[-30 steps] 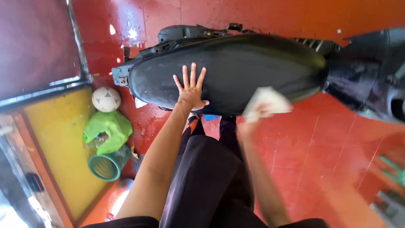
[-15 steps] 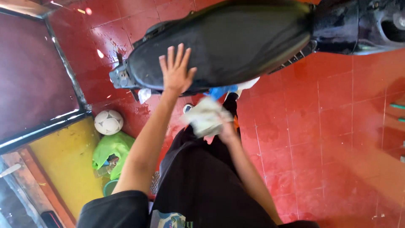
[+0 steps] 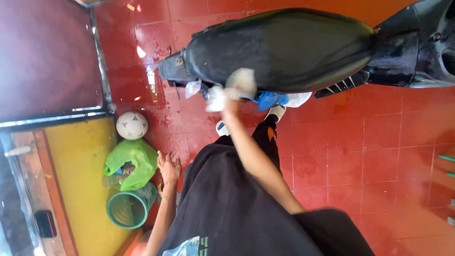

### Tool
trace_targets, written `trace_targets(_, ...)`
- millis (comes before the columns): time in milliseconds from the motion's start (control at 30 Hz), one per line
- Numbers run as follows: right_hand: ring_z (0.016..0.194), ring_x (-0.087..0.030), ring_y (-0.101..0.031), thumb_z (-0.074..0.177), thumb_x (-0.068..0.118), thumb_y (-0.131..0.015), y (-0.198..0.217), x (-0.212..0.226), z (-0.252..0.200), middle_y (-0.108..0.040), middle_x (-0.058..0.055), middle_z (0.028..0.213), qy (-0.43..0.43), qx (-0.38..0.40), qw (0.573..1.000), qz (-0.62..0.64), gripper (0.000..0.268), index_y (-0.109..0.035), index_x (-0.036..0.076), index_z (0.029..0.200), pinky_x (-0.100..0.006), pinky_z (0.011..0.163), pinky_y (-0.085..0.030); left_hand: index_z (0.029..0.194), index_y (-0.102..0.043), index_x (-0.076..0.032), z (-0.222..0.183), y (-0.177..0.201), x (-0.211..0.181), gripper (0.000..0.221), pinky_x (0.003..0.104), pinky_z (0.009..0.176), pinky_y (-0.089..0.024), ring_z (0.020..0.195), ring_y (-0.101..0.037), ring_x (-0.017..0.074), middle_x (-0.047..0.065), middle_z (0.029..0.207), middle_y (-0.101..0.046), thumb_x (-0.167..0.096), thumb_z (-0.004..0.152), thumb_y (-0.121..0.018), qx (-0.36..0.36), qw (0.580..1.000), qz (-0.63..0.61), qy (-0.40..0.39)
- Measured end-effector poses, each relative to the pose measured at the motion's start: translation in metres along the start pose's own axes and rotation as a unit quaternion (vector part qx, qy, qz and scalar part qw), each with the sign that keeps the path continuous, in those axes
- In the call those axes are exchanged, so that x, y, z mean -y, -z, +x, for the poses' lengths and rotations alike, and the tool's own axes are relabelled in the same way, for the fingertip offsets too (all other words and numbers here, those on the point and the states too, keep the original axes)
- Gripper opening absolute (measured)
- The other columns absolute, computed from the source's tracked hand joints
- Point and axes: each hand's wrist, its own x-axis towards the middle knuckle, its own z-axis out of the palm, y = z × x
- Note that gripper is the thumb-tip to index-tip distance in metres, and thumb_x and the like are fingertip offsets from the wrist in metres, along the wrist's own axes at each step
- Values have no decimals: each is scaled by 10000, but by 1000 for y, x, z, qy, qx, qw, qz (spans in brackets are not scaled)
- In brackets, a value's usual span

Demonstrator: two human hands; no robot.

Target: The person cleans a black scooter using a white cloth and a spray bottle. They wipe the seat and the front headlight area, applying the spray to the cloth and then scrubbing the surfaces.

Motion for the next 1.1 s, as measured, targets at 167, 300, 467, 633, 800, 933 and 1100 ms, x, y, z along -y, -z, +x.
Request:
trace_targets(167,1408,-254,-461,911,419,-780,-75,-31,-129,-398,-175,1584,-84,430,899,-1,953,-265,14,1603,-386,1231,-364,1328,-640,-66,27,-22,-13,498,529,1155,-399,1423,-427,453,236,1525,-454,-332,907,-645,-36,983,-157,-90)
trace_targets(300,1201,-167,-626,931,363,-808,-36,-37,-127,-648,-42,1334,-88,493,865,20,561,-615,122,1401,-355,1093,-503,1322,-645,-67,49,-11,-61,464,498,1084,-450,1347,-492,431,228,1456,-513,-326,937,-638,-30,971,-227,-73)
trace_targets(467,773,-263,-752,799,238,-865,85,30,-42,-752,-93,913,-189,320,927,52,331,-706,137,1072,-465,730,-631,1302,-662,-67,62,17,-134,367,406,873,-606,1118,-689,368,205,1250,-687,-308,1028,-618,-2,915,-399,-64)
trace_targets(633,1073,-211,-731,973,326,-722,198,110,-4,-722,-104,1201,-27,178,982,52,400,-629,135,1311,-410,952,-613,1149,-717,-173,100,43,-230,481,489,1007,-520,1152,-668,327,88,1138,-739,-598,930,-662,45,943,-330,4)
trace_targets(800,1179,-256,-715,997,334,-750,272,110,30,-695,-116,1314,65,31,994,78,447,-600,156,1379,-454,1054,-575,969,-754,-167,159,37,-307,789,473,907,-555,952,-754,279,28,771,-762,-906,726,-625,95,933,-342,69)
trace_targets(933,1097,-285,-742,949,207,-772,276,37,74,-728,-130,1219,68,-87,988,111,396,-625,159,1314,-466,959,-629,888,-784,-88,179,7,-313,739,499,913,-571,961,-756,324,99,728,-752,-794,747,-618,112,953,-262,102)
trace_targets(1100,518,-212,-708,904,245,-641,168,-39,117,-669,-24,614,-103,-158,981,40,122,-699,178,988,-398,559,-644,1027,-764,-197,170,-3,-300,570,439,979,-557,1093,-712,288,73,952,-781,-706,772,-737,100,949,-278,111)
